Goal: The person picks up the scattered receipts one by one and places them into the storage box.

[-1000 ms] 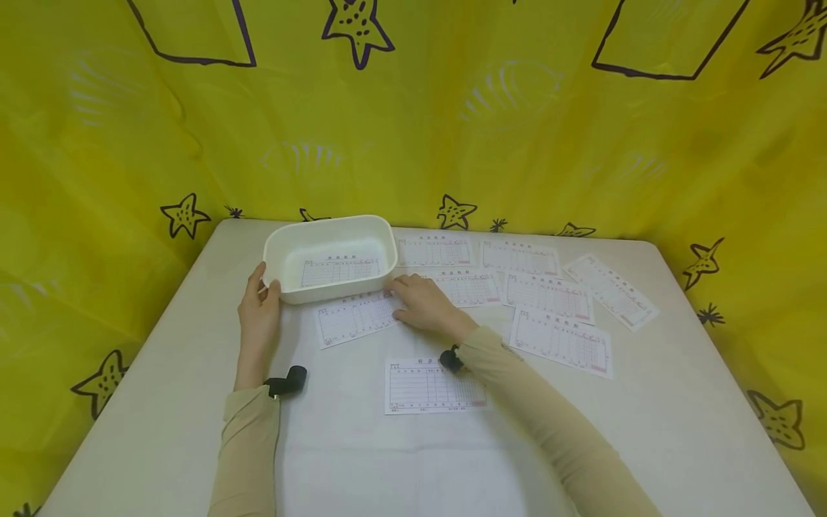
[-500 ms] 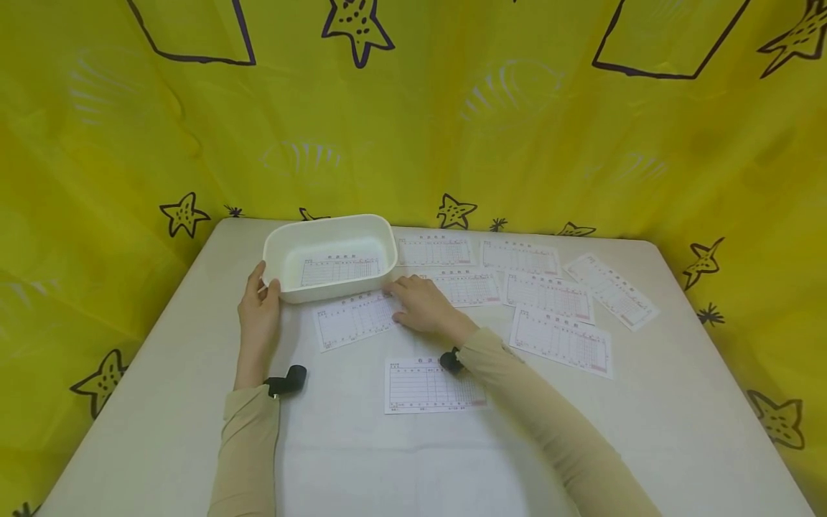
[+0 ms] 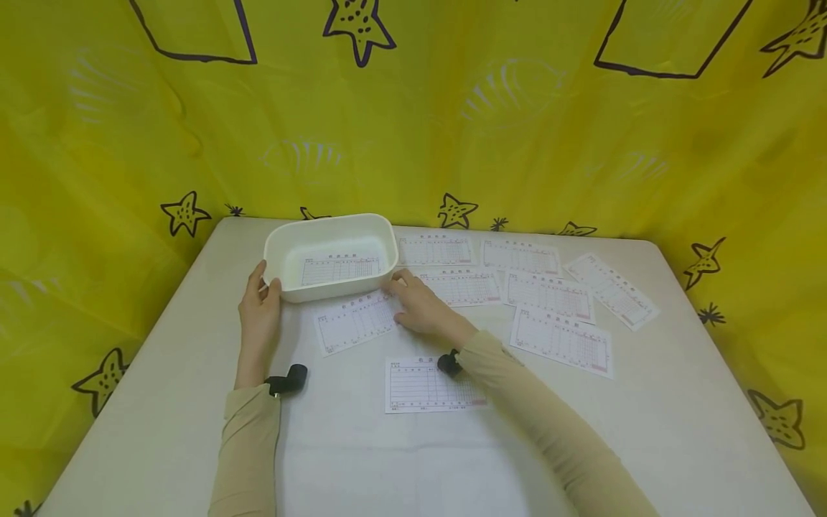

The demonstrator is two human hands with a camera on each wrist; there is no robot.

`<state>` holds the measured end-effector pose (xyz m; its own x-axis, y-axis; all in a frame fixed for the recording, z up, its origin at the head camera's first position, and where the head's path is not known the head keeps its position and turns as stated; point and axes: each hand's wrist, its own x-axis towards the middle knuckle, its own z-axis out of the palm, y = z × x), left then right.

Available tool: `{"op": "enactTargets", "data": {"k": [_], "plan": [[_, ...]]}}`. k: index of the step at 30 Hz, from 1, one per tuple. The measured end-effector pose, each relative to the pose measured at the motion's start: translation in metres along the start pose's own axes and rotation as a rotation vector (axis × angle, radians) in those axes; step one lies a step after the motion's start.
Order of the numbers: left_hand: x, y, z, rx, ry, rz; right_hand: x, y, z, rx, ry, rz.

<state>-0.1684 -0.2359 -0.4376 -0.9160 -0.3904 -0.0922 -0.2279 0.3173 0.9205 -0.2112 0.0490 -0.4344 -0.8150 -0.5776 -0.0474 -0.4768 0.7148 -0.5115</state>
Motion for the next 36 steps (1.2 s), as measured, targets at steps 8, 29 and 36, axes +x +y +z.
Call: {"op": "enactTargets", "data": {"k": [8, 29, 36], "plan": [[0.000, -0.001, 0.001, -0.001, -0.001, -0.009, -0.004, 0.004, 0.000, 0.128, 0.002, 0.010], [0.001, -0.001, 0.000, 0.000, -0.001, -0.005, -0.018, 0.002, -0.020, 0.267, 0.189, -0.059], [0.000, 0.000, 0.000, -0.008, -0.009, -0.003, -0.019, 0.000, -0.028, 0.289, 0.291, -0.143]]}}
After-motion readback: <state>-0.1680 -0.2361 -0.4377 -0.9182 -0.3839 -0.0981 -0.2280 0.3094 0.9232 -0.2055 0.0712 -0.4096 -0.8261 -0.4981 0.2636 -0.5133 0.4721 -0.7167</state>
